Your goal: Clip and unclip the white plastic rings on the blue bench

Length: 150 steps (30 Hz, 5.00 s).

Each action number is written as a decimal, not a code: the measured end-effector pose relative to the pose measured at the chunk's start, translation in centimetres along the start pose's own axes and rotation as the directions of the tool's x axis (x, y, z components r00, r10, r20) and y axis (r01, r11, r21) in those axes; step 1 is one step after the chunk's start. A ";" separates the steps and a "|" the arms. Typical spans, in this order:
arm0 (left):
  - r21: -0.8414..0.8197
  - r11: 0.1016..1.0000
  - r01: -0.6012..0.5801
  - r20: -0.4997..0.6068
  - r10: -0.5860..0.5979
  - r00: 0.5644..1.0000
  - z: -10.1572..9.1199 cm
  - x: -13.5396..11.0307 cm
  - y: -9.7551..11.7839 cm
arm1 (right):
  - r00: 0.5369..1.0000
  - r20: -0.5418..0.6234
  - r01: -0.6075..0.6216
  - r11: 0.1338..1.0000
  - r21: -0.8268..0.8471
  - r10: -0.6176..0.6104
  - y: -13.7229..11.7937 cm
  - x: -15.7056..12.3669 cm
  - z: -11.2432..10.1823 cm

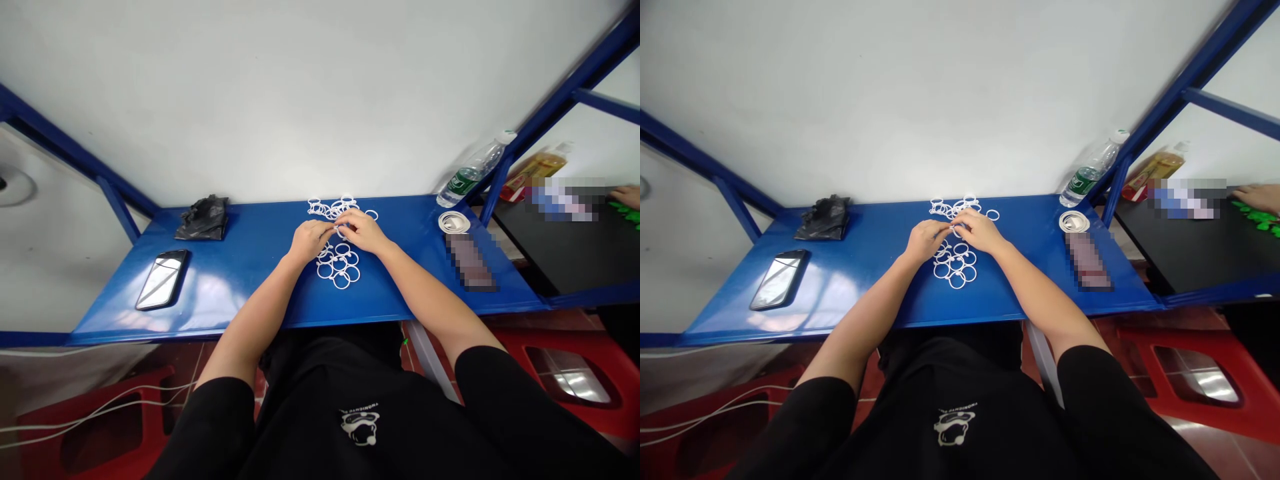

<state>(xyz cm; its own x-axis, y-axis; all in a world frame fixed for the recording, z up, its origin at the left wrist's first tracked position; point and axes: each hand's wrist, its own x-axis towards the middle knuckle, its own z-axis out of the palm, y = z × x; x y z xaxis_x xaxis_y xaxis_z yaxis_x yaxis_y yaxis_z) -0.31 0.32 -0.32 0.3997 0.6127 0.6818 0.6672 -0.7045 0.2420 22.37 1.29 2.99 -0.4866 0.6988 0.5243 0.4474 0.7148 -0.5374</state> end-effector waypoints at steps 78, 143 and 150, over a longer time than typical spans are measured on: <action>-0.066 0.997 0.037 0.011 -0.037 0.999 0.3 -0.1 0.1 | 0.998 0.064 -0.015 0.999 -0.041 0.017 0.0 0.1 0.0; -0.072 0.977 0.199 0.122 -0.190 0.974 -0.3 -0.2 0.0 | 0.923 0.106 -0.310 0.878 -0.365 0.369 4.7 -0.2 -1.2; -0.079 0.977 0.199 0.133 -0.187 0.973 -0.4 -0.2 0.0 | 0.940 0.062 -0.309 0.915 -0.258 0.335 4.8 -0.1 -0.9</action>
<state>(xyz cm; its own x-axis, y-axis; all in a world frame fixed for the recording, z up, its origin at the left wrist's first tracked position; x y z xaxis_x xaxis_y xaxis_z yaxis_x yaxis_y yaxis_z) -0.62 0.09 -0.18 0.3475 0.7758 0.5266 0.6816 -0.5947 0.4263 25.25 4.66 1.01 -0.3540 0.8949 0.2718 0.7539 0.4450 -0.4834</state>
